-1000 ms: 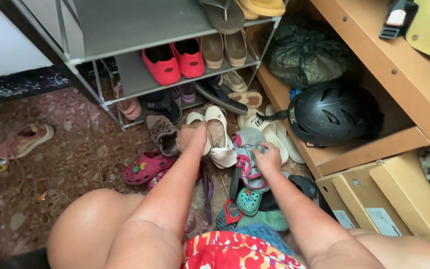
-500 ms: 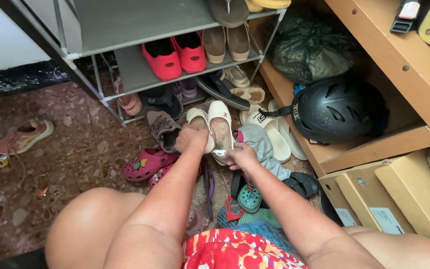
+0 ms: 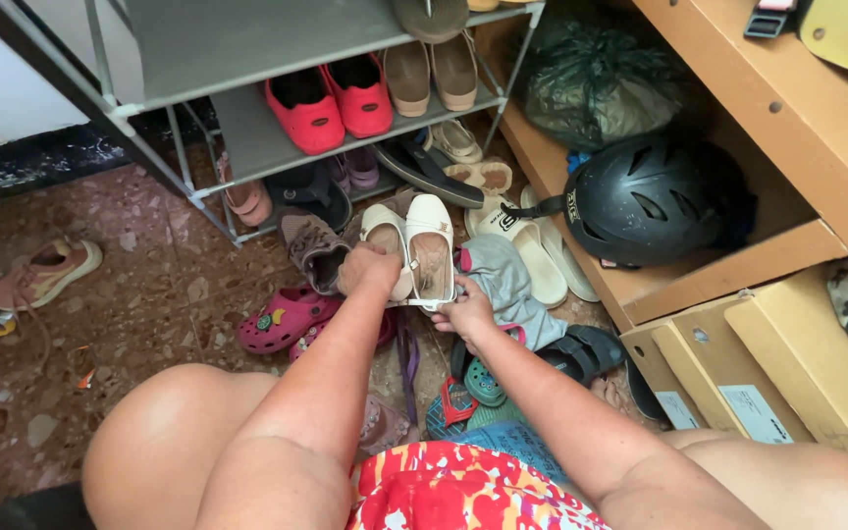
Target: Cleaning and organizing various pairs of shoes and boots on a shoe rack.
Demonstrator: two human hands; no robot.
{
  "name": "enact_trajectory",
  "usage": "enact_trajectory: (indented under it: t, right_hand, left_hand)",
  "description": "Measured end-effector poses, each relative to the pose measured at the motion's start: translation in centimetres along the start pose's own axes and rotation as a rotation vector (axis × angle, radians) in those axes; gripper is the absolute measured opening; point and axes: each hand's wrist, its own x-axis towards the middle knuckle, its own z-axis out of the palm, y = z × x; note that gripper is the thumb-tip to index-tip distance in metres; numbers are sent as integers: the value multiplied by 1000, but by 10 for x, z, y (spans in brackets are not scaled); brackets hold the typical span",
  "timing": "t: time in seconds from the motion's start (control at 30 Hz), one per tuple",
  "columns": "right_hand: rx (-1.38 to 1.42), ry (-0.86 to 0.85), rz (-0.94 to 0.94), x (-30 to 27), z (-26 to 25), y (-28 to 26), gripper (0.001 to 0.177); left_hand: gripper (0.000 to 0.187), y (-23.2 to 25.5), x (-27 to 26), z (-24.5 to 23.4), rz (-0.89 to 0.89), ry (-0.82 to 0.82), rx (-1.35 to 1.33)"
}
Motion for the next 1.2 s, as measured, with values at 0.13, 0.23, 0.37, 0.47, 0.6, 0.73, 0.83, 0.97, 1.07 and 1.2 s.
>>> enact_trajectory:
  t: [0.13,0.23,0.37,0.47,0.6,0.73,0.83,0.97,1.07,1.2]
  right_hand:
    - [-9,9,-15,-4,0,-8,72]
    - [-137,35,42,-13,-6,-36,64]
    - [-511,314,-108,-13,-37,-60,43]
    - [-792,520,-276,-15,-59,-63,48]
    - [-930,495,-202,-5,-73,-39,82]
    - [-954,350,-83,18,-86,-27,69]
    - [-690,325,117,54,-113,-25,48]
    - [421,185,93,73,-154,-39,46]
    - [745,40,14,33,-144,-86,52]
    - [682,-34,45,37,-136,-85,70]
  left_hand:
    - [34,1,-1,-1,1,-12,9]
    - [34,4,-5,-5,15,-7,20]
    - [38,3,-6,-1,24,-18,46]
    - [41,1,1,5,54,-33,56]
    - [41,-2,8,11,98,-83,197]
    - [53,-10,12,22,238,82,163]
    - [37,-8,22,19,409,248,45]
    - [29,-1,48,0,269,226,-69]
    - [24,2,80,11,-11,-21,-413]
    - [26,-1,97,35,-435,-308,-1029]
